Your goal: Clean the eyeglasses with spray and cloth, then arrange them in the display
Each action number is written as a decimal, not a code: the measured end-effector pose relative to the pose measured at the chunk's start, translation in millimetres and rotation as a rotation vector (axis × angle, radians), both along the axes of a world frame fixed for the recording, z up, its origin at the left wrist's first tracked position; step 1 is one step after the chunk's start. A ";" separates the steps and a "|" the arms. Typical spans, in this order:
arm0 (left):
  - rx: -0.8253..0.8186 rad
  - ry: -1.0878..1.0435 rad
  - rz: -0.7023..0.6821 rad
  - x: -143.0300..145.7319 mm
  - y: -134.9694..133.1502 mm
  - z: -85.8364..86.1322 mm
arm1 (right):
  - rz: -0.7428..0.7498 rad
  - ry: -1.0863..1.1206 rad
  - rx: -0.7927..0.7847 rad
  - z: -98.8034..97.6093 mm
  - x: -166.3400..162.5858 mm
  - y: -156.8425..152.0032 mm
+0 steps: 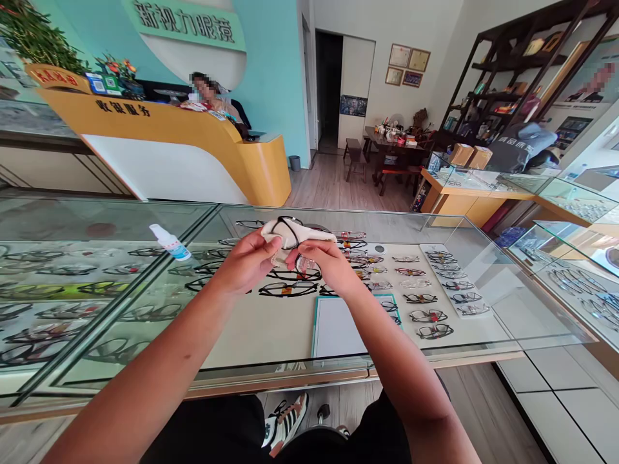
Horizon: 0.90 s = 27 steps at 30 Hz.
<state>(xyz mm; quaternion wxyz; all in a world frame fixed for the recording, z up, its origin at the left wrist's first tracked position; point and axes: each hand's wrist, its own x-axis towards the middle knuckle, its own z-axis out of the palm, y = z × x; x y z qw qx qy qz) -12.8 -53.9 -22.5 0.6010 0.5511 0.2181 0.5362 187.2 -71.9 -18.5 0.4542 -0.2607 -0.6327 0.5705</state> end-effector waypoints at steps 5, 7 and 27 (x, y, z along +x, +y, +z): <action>0.040 0.016 -0.004 3.1 -2.7 -1.7 | 0.029 0.008 -0.038 -7.7 -12.1 -2.8; 0.028 0.024 0.049 4.5 -1.8 -6.2 | 0.047 -0.020 -0.038 -10.5 -15.8 -5.2; -0.094 -0.028 0.180 3.5 4.4 -13.7 | -0.332 0.089 0.367 3.7 13.3 -5.4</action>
